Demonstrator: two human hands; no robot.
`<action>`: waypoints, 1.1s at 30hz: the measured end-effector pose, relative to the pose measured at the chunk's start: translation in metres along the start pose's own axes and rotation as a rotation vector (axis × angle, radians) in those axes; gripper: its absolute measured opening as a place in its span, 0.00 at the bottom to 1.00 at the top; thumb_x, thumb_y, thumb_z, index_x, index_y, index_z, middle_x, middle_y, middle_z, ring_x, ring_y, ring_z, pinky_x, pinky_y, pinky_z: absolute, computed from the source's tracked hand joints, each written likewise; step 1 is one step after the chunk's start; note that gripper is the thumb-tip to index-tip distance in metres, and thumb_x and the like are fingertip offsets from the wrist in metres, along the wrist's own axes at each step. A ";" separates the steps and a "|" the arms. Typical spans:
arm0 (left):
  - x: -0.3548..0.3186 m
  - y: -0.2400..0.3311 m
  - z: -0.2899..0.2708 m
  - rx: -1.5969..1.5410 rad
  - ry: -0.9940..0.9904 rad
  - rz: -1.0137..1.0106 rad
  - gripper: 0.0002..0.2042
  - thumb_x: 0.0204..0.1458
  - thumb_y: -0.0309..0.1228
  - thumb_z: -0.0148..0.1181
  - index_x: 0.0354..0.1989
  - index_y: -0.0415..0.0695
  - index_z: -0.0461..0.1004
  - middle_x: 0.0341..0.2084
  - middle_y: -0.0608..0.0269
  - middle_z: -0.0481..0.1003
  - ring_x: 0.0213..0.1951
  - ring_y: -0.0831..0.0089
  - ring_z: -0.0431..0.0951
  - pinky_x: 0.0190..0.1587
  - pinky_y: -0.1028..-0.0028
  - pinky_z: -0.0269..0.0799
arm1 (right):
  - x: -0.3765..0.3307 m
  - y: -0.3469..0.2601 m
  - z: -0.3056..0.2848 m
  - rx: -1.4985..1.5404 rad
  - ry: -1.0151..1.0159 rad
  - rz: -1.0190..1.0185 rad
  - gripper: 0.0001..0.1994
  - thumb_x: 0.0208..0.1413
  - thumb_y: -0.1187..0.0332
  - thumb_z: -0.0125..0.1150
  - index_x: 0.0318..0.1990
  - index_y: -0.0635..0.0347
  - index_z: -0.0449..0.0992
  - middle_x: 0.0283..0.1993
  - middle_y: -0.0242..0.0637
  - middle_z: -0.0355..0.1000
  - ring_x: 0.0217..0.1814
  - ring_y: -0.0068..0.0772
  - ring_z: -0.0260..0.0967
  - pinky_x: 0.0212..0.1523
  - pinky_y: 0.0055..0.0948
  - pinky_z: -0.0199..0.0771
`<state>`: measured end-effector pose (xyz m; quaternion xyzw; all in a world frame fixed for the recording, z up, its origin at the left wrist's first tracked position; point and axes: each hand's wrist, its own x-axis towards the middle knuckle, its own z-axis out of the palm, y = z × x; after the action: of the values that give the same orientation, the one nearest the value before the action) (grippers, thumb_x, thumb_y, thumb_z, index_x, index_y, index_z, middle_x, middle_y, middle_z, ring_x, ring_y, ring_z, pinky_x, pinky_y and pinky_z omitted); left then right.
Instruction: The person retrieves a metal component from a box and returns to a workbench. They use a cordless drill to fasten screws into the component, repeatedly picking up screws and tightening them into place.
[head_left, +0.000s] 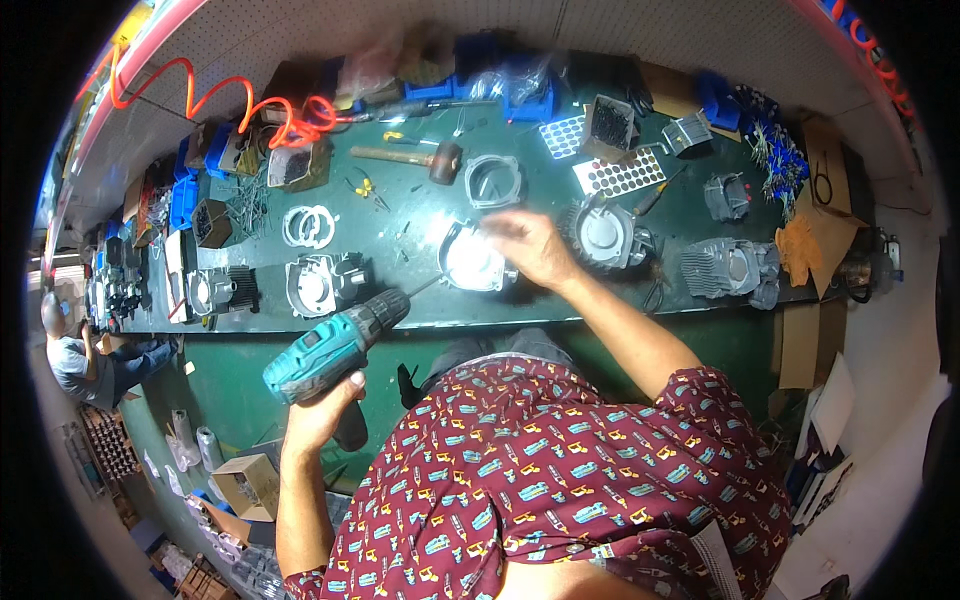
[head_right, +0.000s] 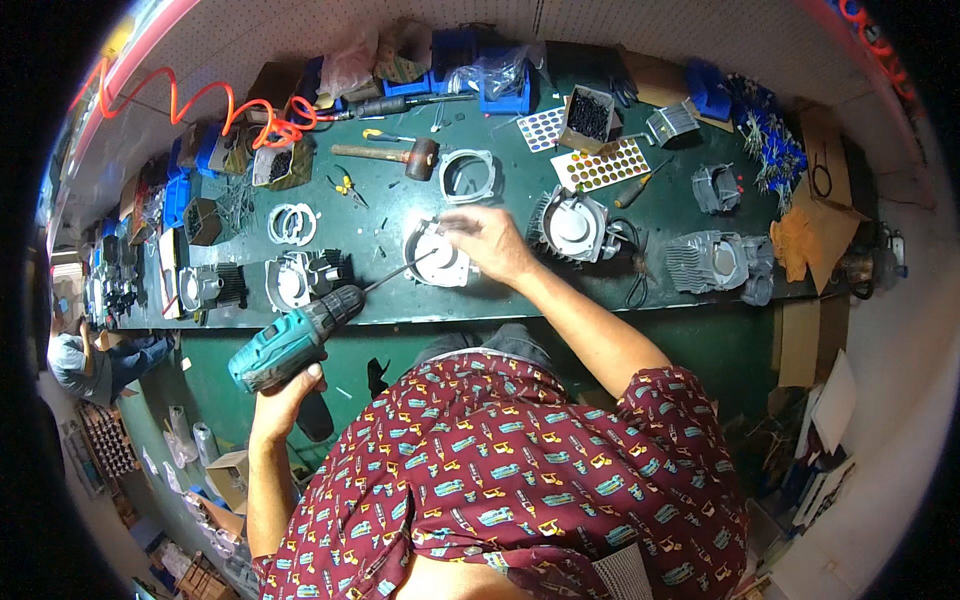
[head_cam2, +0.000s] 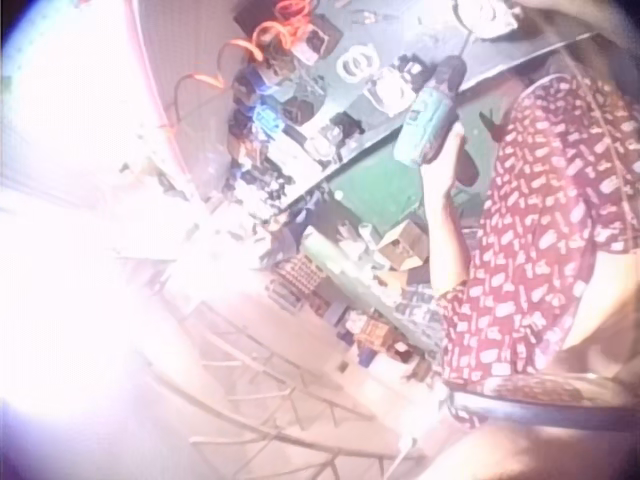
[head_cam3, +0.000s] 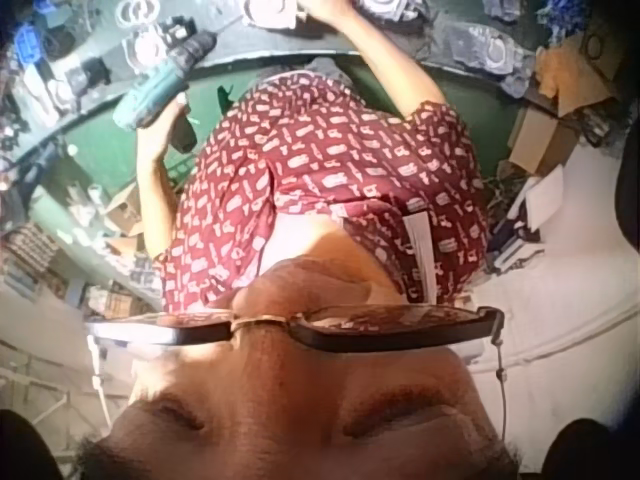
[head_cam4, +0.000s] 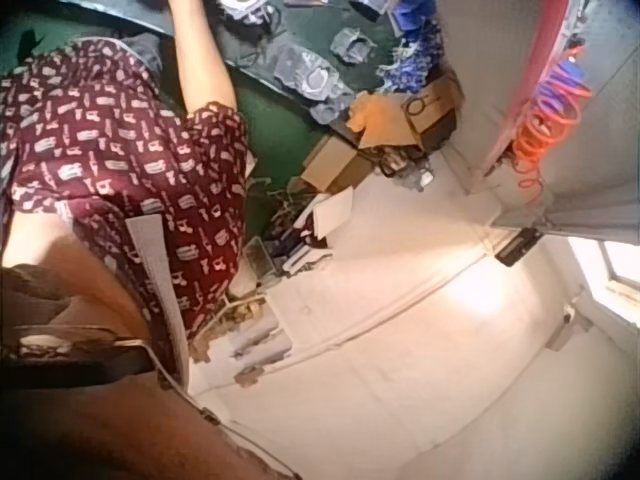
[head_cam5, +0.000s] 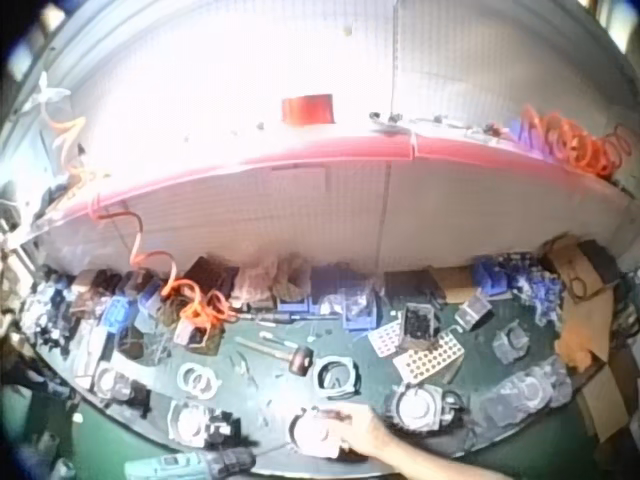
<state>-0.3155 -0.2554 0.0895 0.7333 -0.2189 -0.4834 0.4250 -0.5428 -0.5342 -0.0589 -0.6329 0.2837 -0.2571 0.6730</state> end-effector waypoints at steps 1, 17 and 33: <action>-0.001 -0.003 -0.002 0.036 0.019 -0.023 0.14 0.51 0.27 0.70 0.46 0.40 0.77 0.34 0.65 0.78 0.35 0.75 0.76 0.39 0.70 0.74 | 0.001 0.006 0.001 -0.116 0.092 -0.034 0.18 0.53 0.76 0.64 0.52 0.68 0.76 0.48 0.46 0.79 0.49 0.38 0.78 0.52 0.31 0.77; 0.049 0.087 0.029 0.709 -0.327 0.200 0.20 0.48 0.24 0.66 0.52 0.44 0.78 0.40 0.53 0.82 0.42 0.66 0.82 0.49 0.68 0.76 | -0.010 0.032 0.019 -0.531 0.126 -0.157 0.22 0.55 0.72 0.53 0.58 0.62 0.72 0.59 0.53 0.71 0.62 0.54 0.68 0.64 0.40 0.68; 0.055 0.119 0.077 1.344 -0.342 0.246 0.13 0.45 0.34 0.69 0.38 0.44 0.79 0.27 0.49 0.80 0.33 0.47 0.81 0.37 0.58 0.79 | -0.005 0.056 0.027 -0.623 0.184 -0.186 0.22 0.54 0.73 0.51 0.58 0.58 0.74 0.59 0.52 0.72 0.54 0.54 0.74 0.54 0.45 0.75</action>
<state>-0.3498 -0.3924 0.1469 0.7206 -0.6152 -0.3004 -0.1091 -0.5280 -0.5074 -0.1133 -0.8054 0.3492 -0.2742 0.3927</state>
